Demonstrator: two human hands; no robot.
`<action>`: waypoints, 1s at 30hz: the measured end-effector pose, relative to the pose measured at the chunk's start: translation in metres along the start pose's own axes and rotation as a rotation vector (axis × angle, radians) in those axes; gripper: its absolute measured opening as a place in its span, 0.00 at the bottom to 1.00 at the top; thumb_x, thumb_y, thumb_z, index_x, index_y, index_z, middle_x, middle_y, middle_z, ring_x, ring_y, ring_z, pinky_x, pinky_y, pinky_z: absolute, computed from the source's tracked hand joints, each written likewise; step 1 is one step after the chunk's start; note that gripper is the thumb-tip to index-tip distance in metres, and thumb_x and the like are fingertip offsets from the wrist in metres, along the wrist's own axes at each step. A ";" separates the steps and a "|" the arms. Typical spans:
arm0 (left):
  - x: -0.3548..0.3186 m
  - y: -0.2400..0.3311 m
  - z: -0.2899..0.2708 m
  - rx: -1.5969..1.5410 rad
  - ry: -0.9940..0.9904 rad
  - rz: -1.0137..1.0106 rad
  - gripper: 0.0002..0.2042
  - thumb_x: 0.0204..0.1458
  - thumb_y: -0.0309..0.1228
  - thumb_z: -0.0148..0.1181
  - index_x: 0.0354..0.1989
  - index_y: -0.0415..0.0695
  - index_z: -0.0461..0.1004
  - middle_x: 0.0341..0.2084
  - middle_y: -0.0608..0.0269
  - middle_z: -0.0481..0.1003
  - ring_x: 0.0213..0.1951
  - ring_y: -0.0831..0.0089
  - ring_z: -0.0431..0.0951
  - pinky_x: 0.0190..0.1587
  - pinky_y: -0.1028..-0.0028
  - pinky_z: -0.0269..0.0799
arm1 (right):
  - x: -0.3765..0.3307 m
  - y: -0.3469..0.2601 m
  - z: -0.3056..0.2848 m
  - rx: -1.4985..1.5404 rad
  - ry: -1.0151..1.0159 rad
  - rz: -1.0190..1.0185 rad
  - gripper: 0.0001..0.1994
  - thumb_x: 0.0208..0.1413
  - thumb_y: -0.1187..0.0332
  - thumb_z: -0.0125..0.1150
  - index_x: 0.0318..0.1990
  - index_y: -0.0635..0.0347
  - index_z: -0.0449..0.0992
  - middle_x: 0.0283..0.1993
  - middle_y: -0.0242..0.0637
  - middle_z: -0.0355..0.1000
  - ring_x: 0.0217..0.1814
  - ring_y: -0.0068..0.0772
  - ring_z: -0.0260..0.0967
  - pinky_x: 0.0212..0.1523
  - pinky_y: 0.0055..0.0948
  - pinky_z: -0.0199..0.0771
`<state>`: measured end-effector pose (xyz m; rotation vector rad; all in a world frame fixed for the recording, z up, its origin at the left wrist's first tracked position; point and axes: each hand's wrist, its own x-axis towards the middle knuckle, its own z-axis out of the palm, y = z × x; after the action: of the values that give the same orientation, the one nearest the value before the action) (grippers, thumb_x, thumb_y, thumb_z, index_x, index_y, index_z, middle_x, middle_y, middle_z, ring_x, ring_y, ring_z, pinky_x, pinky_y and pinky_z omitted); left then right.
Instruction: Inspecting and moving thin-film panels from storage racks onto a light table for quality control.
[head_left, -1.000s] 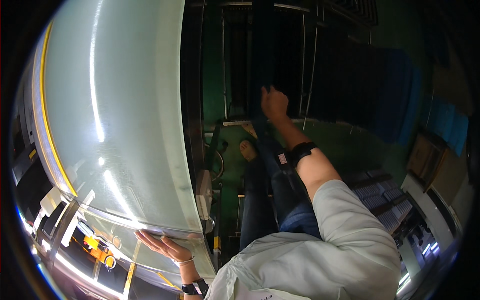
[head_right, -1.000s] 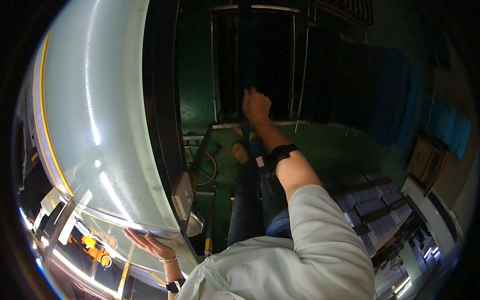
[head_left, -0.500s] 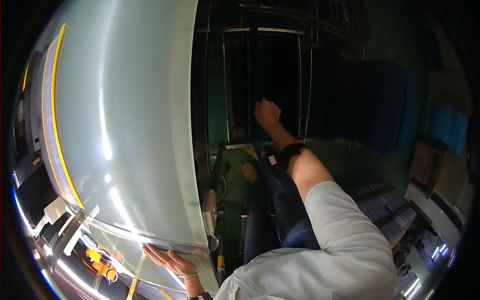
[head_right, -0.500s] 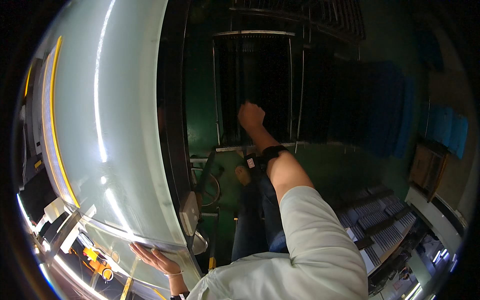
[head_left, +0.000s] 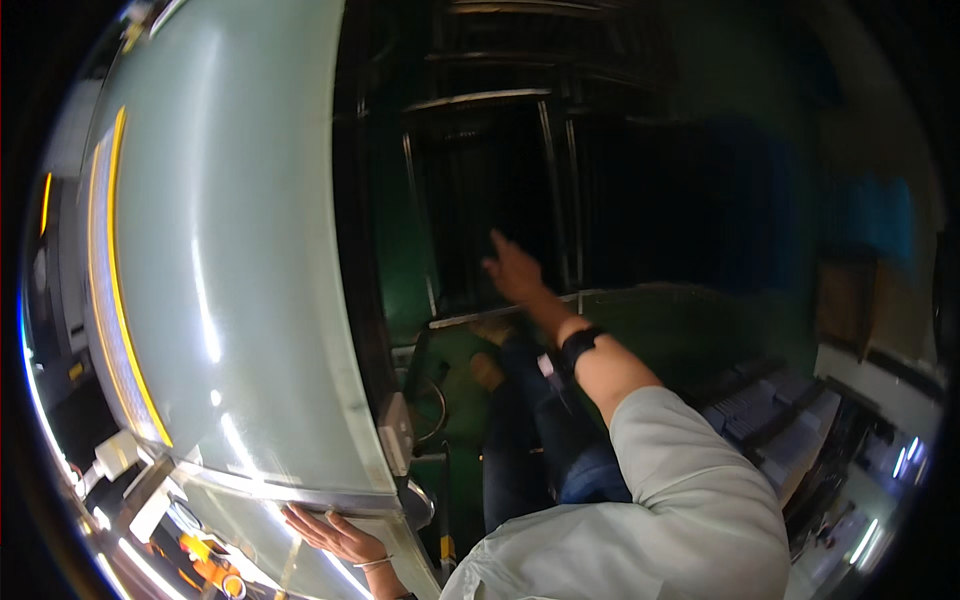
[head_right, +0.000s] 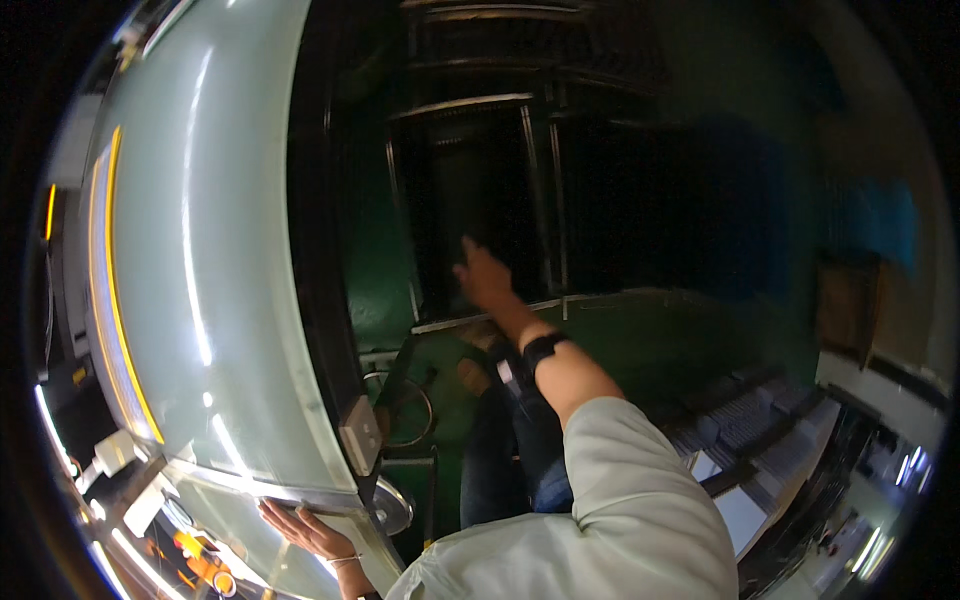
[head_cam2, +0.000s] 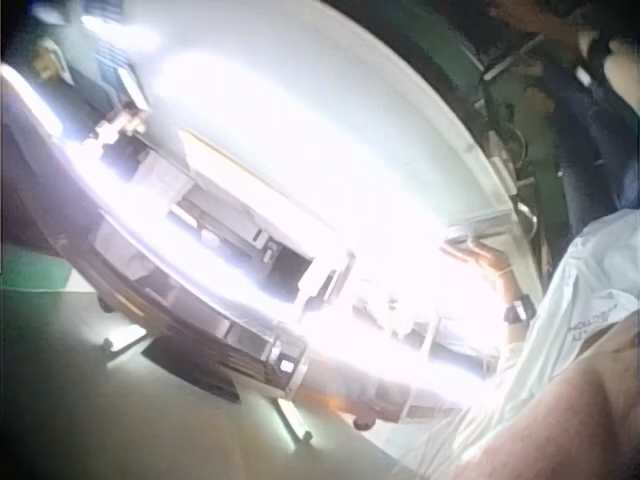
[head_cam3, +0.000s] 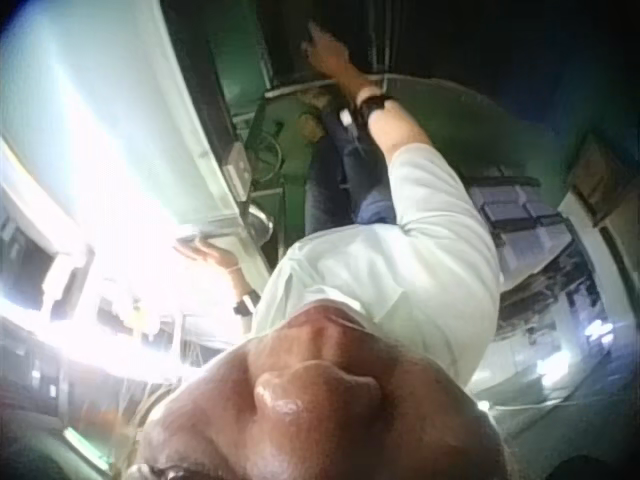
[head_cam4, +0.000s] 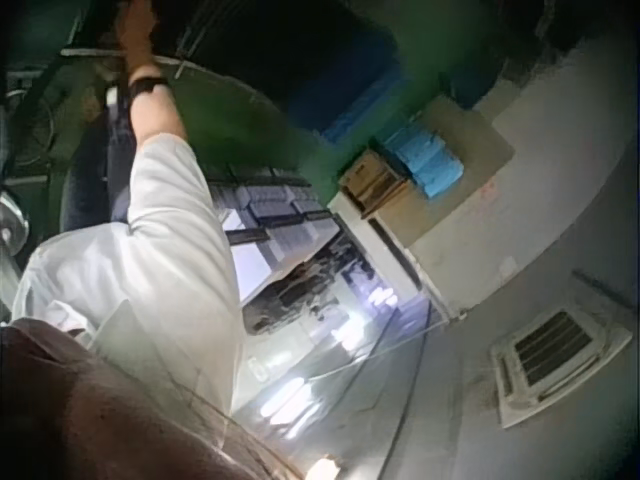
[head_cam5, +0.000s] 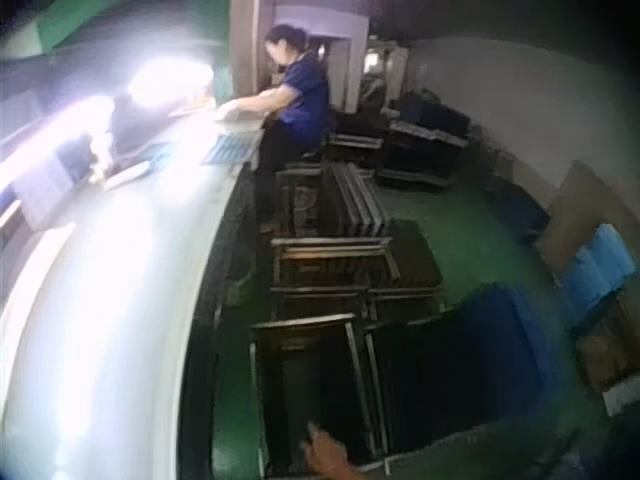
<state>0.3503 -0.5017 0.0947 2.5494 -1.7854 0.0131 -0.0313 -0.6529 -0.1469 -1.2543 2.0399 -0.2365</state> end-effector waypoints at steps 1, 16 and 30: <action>-0.001 -0.003 -0.002 0.020 0.006 -0.019 0.31 0.56 0.53 0.26 0.63 0.44 0.49 0.62 0.52 0.47 0.64 0.55 0.44 0.62 0.54 0.39 | -0.022 0.003 0.000 0.023 -0.047 -0.040 0.32 0.51 0.60 0.55 0.62 0.55 0.50 0.49 0.50 0.62 0.47 0.50 0.66 0.42 0.44 0.68; -0.003 -0.017 0.024 -0.202 0.006 0.086 0.28 0.59 0.45 0.30 0.63 0.39 0.45 0.63 0.53 0.44 0.65 0.61 0.40 0.64 0.64 0.35 | 0.069 0.068 0.081 -0.066 -0.233 -0.474 0.31 0.50 0.59 0.55 0.60 0.62 0.55 0.66 0.48 0.44 0.69 0.47 0.37 0.64 0.42 0.41; -0.084 0.168 0.026 0.086 -0.121 0.378 0.23 0.58 0.40 0.33 0.58 0.38 0.53 0.57 0.52 0.53 0.59 0.64 0.50 0.60 0.67 0.43 | -0.093 0.464 -0.363 -0.016 1.050 0.039 0.06 0.47 0.73 0.51 0.31 0.61 0.73 0.31 0.44 0.70 0.36 0.47 0.67 0.38 0.40 0.66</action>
<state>0.1638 -0.4810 0.0697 2.2669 -2.3340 -0.0584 -0.5716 -0.4128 -0.0691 -1.2080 2.9105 -1.0333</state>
